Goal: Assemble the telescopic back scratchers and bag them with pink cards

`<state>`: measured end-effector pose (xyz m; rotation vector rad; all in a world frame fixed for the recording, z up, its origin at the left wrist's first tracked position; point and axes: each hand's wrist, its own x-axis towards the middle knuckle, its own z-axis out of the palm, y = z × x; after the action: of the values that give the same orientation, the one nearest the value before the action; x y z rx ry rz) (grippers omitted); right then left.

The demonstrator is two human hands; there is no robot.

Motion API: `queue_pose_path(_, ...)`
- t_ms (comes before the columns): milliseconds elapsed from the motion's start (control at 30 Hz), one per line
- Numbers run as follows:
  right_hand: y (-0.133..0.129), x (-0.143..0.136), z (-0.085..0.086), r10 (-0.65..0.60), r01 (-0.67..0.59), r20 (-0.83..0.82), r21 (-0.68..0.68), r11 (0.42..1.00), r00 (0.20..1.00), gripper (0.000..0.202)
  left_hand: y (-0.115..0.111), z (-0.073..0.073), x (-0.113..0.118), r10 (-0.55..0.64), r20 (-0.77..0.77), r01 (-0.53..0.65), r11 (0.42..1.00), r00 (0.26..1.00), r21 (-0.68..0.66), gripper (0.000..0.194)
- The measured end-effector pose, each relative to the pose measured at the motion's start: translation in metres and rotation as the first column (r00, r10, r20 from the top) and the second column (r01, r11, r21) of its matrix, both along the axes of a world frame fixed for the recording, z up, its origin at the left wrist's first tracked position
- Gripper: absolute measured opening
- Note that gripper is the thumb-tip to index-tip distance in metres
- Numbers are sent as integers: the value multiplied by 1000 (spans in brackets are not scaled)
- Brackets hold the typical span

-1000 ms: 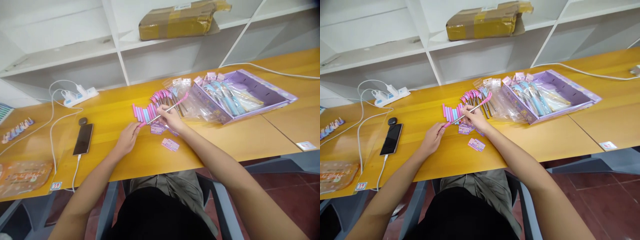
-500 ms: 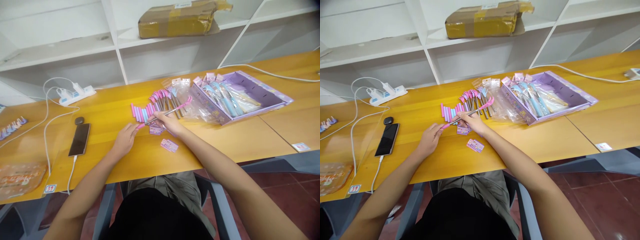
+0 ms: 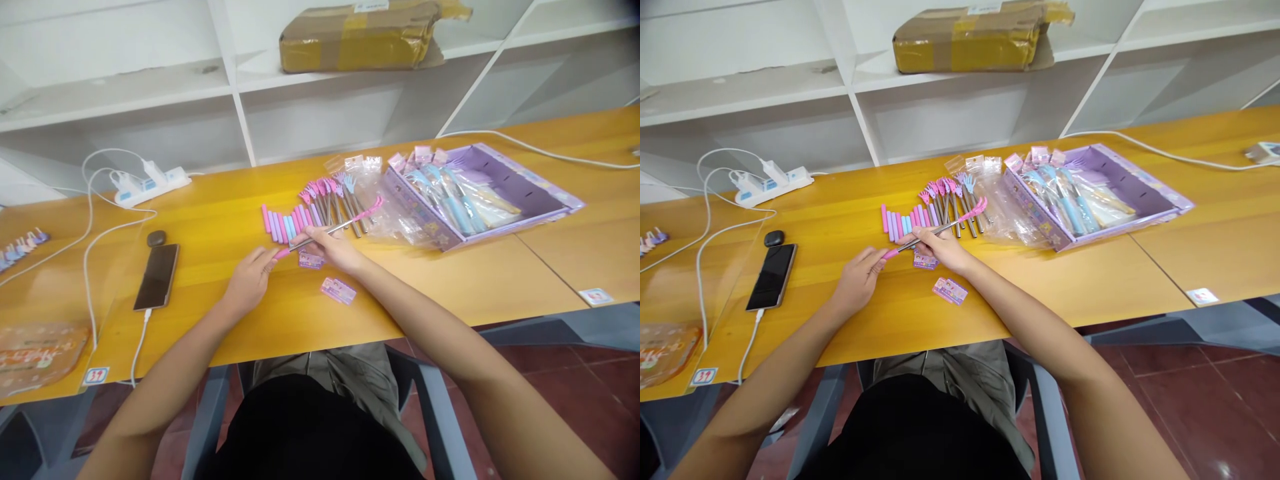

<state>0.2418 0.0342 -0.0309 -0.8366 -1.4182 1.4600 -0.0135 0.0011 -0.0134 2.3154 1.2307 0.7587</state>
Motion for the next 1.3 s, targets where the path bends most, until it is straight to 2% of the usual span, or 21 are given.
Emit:
queue_pose_path(100,-2,-2,-1,25,-21,-108,35,999,994,54,-1,-2,-1,-9,-57,14,996,998,85,46)
queue_pose_path(300,-7,-9,-5,38,-32,-111,53,998,993,53,-3,-7,-2,-26,-118,53,969,993,240,41)
queue_pose_path(533,-18,-19,3,134,-130,-47,85,988,990,54,-4,-10,0,-71,-129,100,967,989,233,37)
queue_pose_path(667,-9,-11,9,179,-177,-10,125,976,984,50,-4,-4,2,-73,-89,89,977,993,191,39)
queue_pose_path(733,0,0,11,119,-108,-62,156,982,991,54,-4,1,2,-45,-66,55,986,997,155,42)
queue_pose_path(833,15,21,16,-73,115,-230,174,978,971,71,-3,7,2,-13,-63,19,994,998,105,44)
queue_pose_path(933,24,40,21,-293,350,-313,143,926,903,80,-2,9,1,-1,-65,6,996,998,84,42)
queue_pose_path(1000,27,48,24,-365,426,-333,131,895,869,78,-2,9,1,0,-76,6,996,997,85,39)
queue_pose_path(1067,28,51,24,-339,397,-331,124,909,881,77,-2,8,1,-2,-102,11,996,995,94,35)
queue_pose_path(1167,28,49,22,-226,264,-273,110,958,935,77,-3,5,0,0,-125,16,992,992,125,27)
queue_pose_path(1300,24,41,17,-136,151,-178,75,986,975,73,-5,4,-3,29,-95,-6,972,995,233,20)
